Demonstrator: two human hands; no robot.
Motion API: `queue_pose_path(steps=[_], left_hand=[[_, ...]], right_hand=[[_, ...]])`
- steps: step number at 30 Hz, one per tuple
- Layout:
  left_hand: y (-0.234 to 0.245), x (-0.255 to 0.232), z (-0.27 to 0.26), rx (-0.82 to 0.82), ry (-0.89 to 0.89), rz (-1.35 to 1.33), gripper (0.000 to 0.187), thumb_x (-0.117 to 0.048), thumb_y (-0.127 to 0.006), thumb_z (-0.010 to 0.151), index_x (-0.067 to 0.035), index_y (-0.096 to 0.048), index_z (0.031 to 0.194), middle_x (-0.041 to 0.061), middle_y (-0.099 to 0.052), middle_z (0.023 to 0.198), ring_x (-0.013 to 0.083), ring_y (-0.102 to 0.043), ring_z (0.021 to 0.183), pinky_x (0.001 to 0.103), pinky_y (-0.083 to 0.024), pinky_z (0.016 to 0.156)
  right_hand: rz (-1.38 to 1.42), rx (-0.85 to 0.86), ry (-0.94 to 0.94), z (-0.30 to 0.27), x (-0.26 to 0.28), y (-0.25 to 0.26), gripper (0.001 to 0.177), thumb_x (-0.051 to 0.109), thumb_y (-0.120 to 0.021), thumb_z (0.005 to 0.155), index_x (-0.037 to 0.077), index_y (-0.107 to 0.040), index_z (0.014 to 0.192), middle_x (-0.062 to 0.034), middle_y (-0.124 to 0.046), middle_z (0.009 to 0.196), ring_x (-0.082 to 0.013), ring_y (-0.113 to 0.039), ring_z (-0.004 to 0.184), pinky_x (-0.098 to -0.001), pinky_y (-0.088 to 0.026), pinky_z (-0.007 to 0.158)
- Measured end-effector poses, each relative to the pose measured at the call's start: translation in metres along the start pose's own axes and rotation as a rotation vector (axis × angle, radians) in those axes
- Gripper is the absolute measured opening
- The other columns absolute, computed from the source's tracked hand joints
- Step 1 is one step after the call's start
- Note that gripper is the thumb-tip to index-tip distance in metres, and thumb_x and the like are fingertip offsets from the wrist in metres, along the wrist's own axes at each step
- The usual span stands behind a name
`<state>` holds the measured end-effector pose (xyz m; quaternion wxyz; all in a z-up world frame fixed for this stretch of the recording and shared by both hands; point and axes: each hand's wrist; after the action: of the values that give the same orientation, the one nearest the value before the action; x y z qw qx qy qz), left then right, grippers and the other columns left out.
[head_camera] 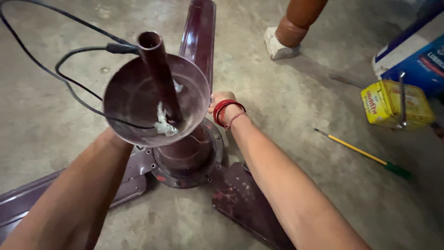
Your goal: The person assembles an electric fan by attaching three maroon blades to the motor housing using a green-handled screwdriver. They position each blade, align the screw holes, and tighten the screws to secure the blades in place.
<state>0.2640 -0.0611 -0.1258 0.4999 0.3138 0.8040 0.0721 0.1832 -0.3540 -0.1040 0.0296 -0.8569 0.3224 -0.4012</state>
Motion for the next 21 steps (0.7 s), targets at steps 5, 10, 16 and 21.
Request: queue_pose_path(steps=[5, 10, 16, 21], left_hand=[[0.003, -0.002, 0.005, 0.000, 0.001, -0.027, 0.029, -0.013, -0.061, 0.091, -0.008, -0.074, 0.116, 0.015, -0.074, 0.110, 0.0317, -0.069, 0.101, 0.043, -0.054, 0.085], [0.005, 0.004, 0.004, -0.001, 0.015, -0.037, 0.029, -0.013, -0.062, 0.090, -0.008, -0.074, 0.116, 0.015, -0.074, 0.109, 0.0308, -0.069, 0.099, 0.042, -0.055, 0.083], [0.008, 0.003, 0.006, -0.008, 0.016, -0.064, 0.030, -0.013, -0.063, 0.090, -0.007, -0.074, 0.117, 0.014, -0.075, 0.107, 0.0296, -0.069, 0.097, 0.042, -0.055, 0.081], [0.012, 0.004, 0.002, -0.005, 0.027, -0.059, 0.031, -0.013, -0.064, 0.089, -0.007, -0.074, 0.117, 0.013, -0.075, 0.105, 0.0287, -0.069, 0.095, 0.042, -0.055, 0.080]], right_hand=[[0.010, 0.009, 0.019, 0.011, 0.003, -0.011, 0.030, 0.020, -0.053, 0.099, 0.000, -0.069, 0.114, -0.0165, -0.072, 0.093, -0.0304, -0.068, 0.081, -0.0462, -0.058, 0.066], [-0.178, -0.137, 0.023, -0.004, 0.003, -0.013, 0.027, 0.027, -0.066, 0.098, 0.003, -0.068, 0.111, -0.0090, -0.063, 0.076, -0.0223, -0.056, 0.059, -0.0400, -0.047, 0.052], [-0.231, -0.126, 0.131, -0.016, 0.024, 0.005, 0.024, 0.011, -0.071, 0.095, -0.002, -0.067, 0.115, -0.0121, -0.064, 0.079, -0.0184, -0.058, 0.055, -0.0318, -0.048, 0.045], [-0.270, -0.082, 0.171, -0.029, 0.020, 0.014, 0.045, 0.002, -0.068, 0.093, 0.002, -0.056, 0.136, -0.0138, -0.071, 0.093, -0.0193, -0.066, 0.060, -0.0321, -0.047, 0.045]])
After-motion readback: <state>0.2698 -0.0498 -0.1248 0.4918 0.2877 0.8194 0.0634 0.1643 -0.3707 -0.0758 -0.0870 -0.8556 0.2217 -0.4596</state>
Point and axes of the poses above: each hand's wrist, its own z-axis towards the middle knuckle, its own y-axis out of the back of the hand, x = y × z
